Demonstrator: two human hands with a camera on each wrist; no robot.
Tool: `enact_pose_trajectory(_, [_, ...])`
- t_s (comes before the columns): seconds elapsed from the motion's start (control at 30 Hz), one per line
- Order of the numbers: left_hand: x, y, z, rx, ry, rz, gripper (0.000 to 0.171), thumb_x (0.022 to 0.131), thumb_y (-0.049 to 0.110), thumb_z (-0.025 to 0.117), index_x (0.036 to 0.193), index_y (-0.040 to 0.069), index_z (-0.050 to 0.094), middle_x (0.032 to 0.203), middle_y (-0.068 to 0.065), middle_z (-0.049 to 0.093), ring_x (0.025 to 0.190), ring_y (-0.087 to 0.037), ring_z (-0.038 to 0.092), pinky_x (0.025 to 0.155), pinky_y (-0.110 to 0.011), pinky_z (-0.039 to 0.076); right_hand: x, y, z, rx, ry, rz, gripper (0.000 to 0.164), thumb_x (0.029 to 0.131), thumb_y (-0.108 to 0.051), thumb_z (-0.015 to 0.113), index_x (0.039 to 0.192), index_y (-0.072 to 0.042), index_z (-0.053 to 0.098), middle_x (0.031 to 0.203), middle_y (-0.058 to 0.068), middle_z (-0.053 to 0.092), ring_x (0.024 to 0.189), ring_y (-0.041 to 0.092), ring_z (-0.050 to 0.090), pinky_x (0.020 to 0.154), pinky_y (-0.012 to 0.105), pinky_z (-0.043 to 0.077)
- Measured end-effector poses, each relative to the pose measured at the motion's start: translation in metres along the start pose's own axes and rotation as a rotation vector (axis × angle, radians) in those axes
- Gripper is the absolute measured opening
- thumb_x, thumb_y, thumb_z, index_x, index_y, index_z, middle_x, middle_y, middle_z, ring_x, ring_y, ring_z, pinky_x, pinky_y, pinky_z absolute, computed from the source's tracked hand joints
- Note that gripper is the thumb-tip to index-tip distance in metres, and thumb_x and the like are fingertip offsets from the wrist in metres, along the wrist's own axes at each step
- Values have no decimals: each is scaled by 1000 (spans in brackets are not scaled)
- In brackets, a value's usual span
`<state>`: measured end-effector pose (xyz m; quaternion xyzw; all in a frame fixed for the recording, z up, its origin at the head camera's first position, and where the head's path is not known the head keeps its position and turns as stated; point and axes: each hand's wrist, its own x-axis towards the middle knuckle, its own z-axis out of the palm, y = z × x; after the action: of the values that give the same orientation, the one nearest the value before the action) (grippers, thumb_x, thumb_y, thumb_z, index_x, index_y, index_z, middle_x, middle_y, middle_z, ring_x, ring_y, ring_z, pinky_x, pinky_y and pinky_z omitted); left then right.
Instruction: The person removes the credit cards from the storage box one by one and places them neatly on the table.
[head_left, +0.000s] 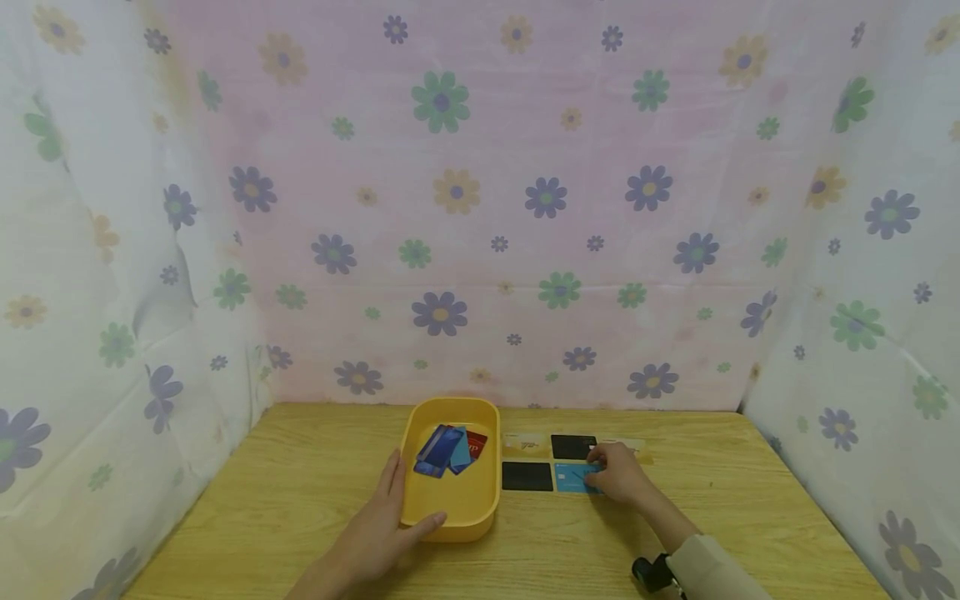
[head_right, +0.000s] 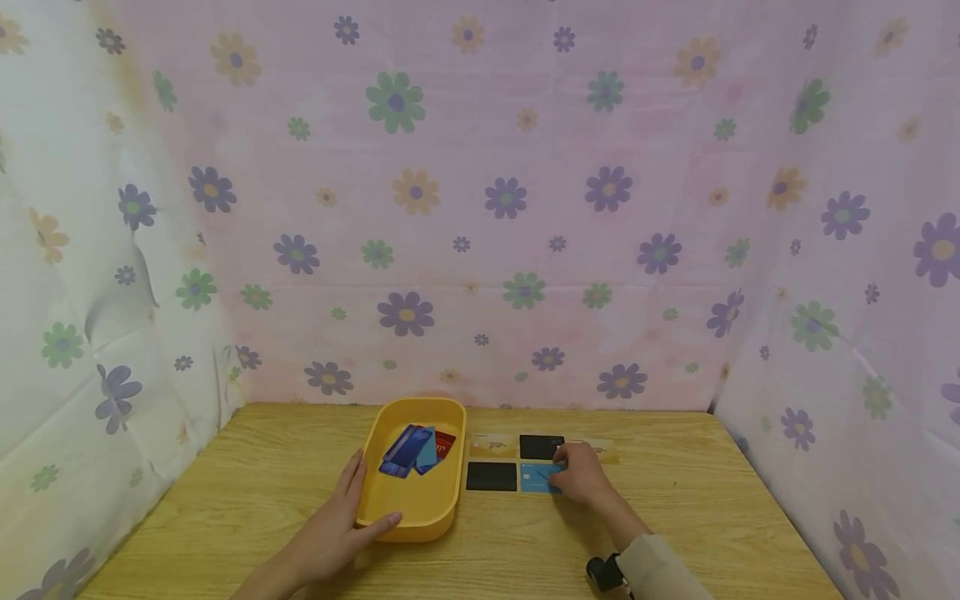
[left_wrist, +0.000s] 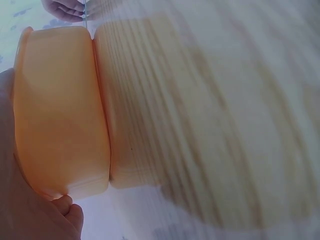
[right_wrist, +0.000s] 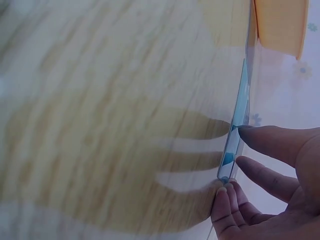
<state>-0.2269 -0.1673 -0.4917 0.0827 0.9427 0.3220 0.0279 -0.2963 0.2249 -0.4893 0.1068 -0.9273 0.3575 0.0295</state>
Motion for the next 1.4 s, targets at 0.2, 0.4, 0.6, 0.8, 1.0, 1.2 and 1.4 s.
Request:
enact_pose_trajectory(0.2, [0, -1, 0, 10, 12, 12, 122, 88, 79, 55, 164, 3, -2, 171, -17, -6, 149, -45, 29, 114, -60, 35, 0, 1, 0, 13, 2, -5, 20, 83, 3, 78, 101, 6, 71, 107, 21, 69, 97, 36, 65, 81, 52, 55])
enact_pose_trajectory(0.4, [0, -3, 1, 15, 21, 35, 120, 89, 77, 56, 163, 2, -1, 171, -18, -5, 149, -45, 29, 114, -59, 36, -1, 1, 1, 1, 7, 5, 20, 83, 4, 79, 101, 5, 72, 107, 20, 70, 98, 37, 65, 82, 52, 56])
enact_pose_trajectory(0.6, [0, -2, 0, 8, 19, 34, 120, 89, 77, 56, 164, 2, -2, 171, -17, -5, 149, -45, 28, 115, -59, 35, -2, 0, 1, 2, 5, 2, 20, 83, 4, 78, 102, 4, 72, 109, 21, 70, 100, 39, 66, 83, 53, 56])
enact_pose_trajectory(0.8, [1, -2, 0, 12, 19, 19, 122, 88, 79, 56, 163, 1, 0, 171, -18, -4, 149, -45, 28, 115, -60, 33, -1, 0, -1, 15, -7, 1, 20, 84, 4, 77, 104, 4, 72, 112, 21, 69, 102, 39, 65, 84, 53, 56])
enact_pose_trajectory(1.0, [2, -6, 3, 11, 8, -4, 125, 85, 82, 55, 164, 3, 0, 171, -17, -5, 150, -44, 28, 116, -59, 33, 0, -6, -2, 41, -27, -26, 24, 85, 1, 76, 109, 4, 71, 110, 16, 68, 104, 38, 63, 86, 54, 54])
enact_pose_trajectory(1.2, [2, -5, 2, 21, 17, 6, 123, 86, 81, 55, 164, 3, 0, 171, -17, -5, 149, -44, 29, 116, -58, 34, 1, -31, -7, 75, -63, -74, 26, 89, -5, 75, 114, 3, 70, 115, 17, 66, 106, 39, 62, 87, 54, 53])
enact_pose_trajectory(1.4, [1, 0, 0, 11, 4, 0, 124, 86, 81, 56, 164, 2, 0, 171, -17, -6, 148, -45, 30, 115, -59, 35, -1, -56, -4, 134, -138, -125, 30, 93, -9, 73, 119, 4, 67, 121, 24, 61, 107, 42, 60, 88, 54, 53])
